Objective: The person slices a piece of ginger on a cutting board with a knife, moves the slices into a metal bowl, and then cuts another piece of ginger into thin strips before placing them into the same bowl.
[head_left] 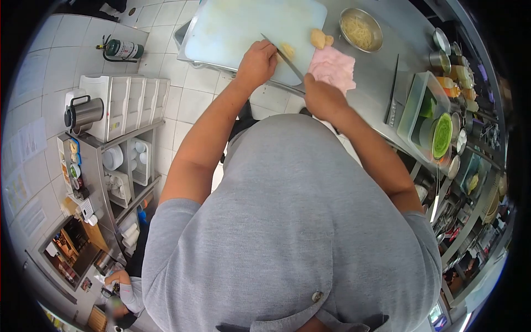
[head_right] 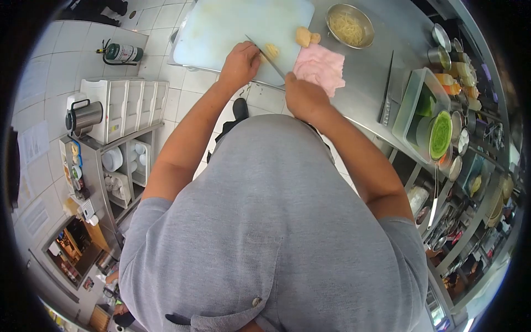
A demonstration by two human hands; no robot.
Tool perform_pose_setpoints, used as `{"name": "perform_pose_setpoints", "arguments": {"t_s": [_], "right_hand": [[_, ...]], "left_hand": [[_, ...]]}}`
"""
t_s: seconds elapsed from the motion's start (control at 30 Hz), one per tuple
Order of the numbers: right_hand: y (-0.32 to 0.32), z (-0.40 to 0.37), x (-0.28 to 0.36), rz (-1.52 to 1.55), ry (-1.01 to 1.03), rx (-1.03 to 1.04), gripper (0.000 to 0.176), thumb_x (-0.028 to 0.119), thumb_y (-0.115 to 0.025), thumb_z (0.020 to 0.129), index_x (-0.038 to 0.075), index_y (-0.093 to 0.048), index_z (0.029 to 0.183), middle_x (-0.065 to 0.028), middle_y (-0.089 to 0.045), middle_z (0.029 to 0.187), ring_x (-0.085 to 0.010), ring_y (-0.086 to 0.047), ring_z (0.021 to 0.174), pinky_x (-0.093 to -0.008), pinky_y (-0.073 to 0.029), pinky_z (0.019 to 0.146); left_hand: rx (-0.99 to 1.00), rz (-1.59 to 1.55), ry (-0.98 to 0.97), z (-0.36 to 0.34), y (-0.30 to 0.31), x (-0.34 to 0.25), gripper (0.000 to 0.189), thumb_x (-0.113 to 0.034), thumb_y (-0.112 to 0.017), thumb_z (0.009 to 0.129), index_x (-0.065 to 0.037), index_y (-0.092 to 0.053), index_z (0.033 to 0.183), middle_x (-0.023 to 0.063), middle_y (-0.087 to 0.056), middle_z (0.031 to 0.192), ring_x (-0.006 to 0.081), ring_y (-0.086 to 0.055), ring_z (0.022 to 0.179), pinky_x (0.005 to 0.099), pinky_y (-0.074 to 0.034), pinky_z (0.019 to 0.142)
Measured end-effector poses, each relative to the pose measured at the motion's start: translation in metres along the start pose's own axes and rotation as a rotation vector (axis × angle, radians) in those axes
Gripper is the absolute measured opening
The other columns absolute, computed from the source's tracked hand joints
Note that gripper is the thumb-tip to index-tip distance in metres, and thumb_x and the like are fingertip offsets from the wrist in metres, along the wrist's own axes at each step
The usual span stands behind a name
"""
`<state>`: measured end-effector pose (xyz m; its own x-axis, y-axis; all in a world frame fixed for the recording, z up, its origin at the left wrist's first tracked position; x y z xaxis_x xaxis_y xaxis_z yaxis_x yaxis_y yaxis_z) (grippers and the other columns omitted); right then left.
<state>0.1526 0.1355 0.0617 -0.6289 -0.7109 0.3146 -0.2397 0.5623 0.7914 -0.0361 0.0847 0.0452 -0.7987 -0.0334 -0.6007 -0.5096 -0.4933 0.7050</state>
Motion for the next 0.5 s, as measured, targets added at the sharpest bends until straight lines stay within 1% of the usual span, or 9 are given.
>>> {"name": "perform_pose_setpoints", "arguments": {"t_s": [0.03, 0.13, 0.17, 0.23, 0.3, 0.37, 0.4, 0.47, 0.5], "right_hand": [[-0.010, 0.000, -0.001, 0.010, 0.018, -0.043, 0.029, 0.006, -0.045, 0.108, -0.006, -0.060, 0.130, -0.0333, -0.080, 0.114, -0.0521, -0.079, 0.107, -0.0641, -0.060, 0.094], [-0.024, 0.017, -0.004, 0.031, -0.012, -0.025, 0.028, 0.006, -0.046, 0.107, -0.005, -0.060, 0.129, -0.0341, -0.080, 0.112, -0.0520, -0.079, 0.107, -0.0642, -0.059, 0.093], [-0.020, 0.021, -0.003, 0.037, -0.015, -0.019, 0.028, 0.006, -0.046, 0.107, -0.005, -0.060, 0.129, -0.0341, -0.080, 0.112, -0.0520, -0.079, 0.107, -0.0642, -0.059, 0.093], [0.009, 0.020, 0.010, 0.028, 0.012, 0.031, 0.026, 0.006, -0.046, 0.107, -0.005, -0.059, 0.127, -0.0343, -0.080, 0.111, -0.0520, -0.079, 0.106, -0.0644, -0.059, 0.093], [0.010, 0.014, 0.005, 0.013, 0.009, 0.018, 0.025, 0.006, -0.046, 0.107, -0.005, -0.058, 0.127, -0.0342, -0.080, 0.111, -0.0520, -0.079, 0.106, -0.0646, -0.059, 0.093], [-0.006, 0.008, -0.003, -0.001, 0.014, 0.003, 0.025, 0.007, -0.047, 0.108, -0.004, -0.057, 0.127, -0.0338, -0.080, 0.111, -0.0521, -0.079, 0.106, -0.0652, -0.059, 0.093], [-0.020, 0.013, -0.007, -0.011, 0.018, 0.004, 0.025, 0.007, -0.047, 0.108, -0.004, -0.057, 0.127, -0.0338, -0.080, 0.111, -0.0521, -0.079, 0.106, -0.0652, -0.059, 0.093], [-0.040, 0.018, -0.016, 0.030, -0.016, -0.065, 0.025, 0.008, -0.048, 0.107, -0.004, -0.057, 0.127, -0.0332, -0.080, 0.110, -0.0520, -0.079, 0.106, -0.0649, -0.059, 0.093], [-0.032, 0.019, -0.011, 0.023, -0.007, -0.052, 0.026, 0.008, -0.050, 0.107, -0.004, -0.058, 0.128, -0.0327, -0.080, 0.110, -0.0515, -0.079, 0.107, -0.0641, -0.059, 0.094]], "left_hand": [[-0.015, -0.023, 0.004, -0.001, 0.001, 0.000, 0.009, -0.001, -0.072, 0.093, -0.001, -0.075, 0.102, 0.0154, -0.073, 0.106, 0.0402, -0.070, 0.102, 0.0503, -0.060, 0.092], [-0.031, -0.041, -0.005, -0.004, 0.002, 0.002, 0.009, -0.001, -0.072, 0.093, -0.001, -0.075, 0.101, 0.0156, -0.073, 0.105, 0.0403, -0.070, 0.102, 0.0504, -0.060, 0.092], [-0.040, -0.035, -0.030, -0.005, 0.003, 0.000, 0.009, -0.001, -0.072, 0.093, -0.001, -0.075, 0.101, 0.0158, -0.073, 0.105, 0.0403, -0.070, 0.101, 0.0505, -0.060, 0.092], [-0.028, -0.028, -0.031, -0.008, 0.002, -0.001, 0.009, -0.001, -0.072, 0.093, -0.001, -0.075, 0.101, 0.0159, -0.073, 0.104, 0.0404, -0.070, 0.101, 0.0505, -0.060, 0.091], [-0.041, -0.017, -0.040, -0.003, 0.003, -0.001, 0.009, -0.001, -0.072, 0.093, -0.001, -0.075, 0.101, 0.0160, -0.073, 0.104, 0.0404, -0.070, 0.101, 0.0505, -0.060, 0.091], [0.019, -0.024, 0.022, -0.005, -0.003, 0.008, 0.017, -0.001, -0.075, 0.091, 0.001, -0.076, 0.107, 0.0174, -0.076, 0.113, 0.0417, -0.071, 0.110, 0.0496, -0.060, 0.098], [0.009, -0.024, 0.026, -0.004, -0.002, 0.009, 0.017, -0.001, -0.075, 0.091, 0.001, -0.076, 0.107, 0.0174, -0.076, 0.113, 0.0417, -0.071, 0.110, 0.0496, -0.060, 0.098], [0.001, -0.052, 0.022, -0.007, -0.003, 0.008, 0.016, -0.001, -0.075, 0.091, 0.001, -0.076, 0.107, 0.0174, -0.076, 0.113, 0.0417, -0.071, 0.110, 0.0496, -0.060, 0.098], [0.002, -0.054, 0.026, -0.007, -0.003, 0.008, 0.016, -0.001, -0.075, 0.091, 0.001, -0.076, 0.107, 0.0174, -0.076, 0.113, 0.0417, -0.071, 0.110, 0.0496, -0.060, 0.098]]}}
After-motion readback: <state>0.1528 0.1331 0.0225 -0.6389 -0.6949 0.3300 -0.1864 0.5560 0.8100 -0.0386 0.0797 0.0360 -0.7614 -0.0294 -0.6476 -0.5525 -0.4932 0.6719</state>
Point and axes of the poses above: each hand's wrist, its own z-axis towards the middle knuckle, its own y-axis out of the back of the hand, x = y × z, the point moved 9 cm from there along z, towards the middle knuckle
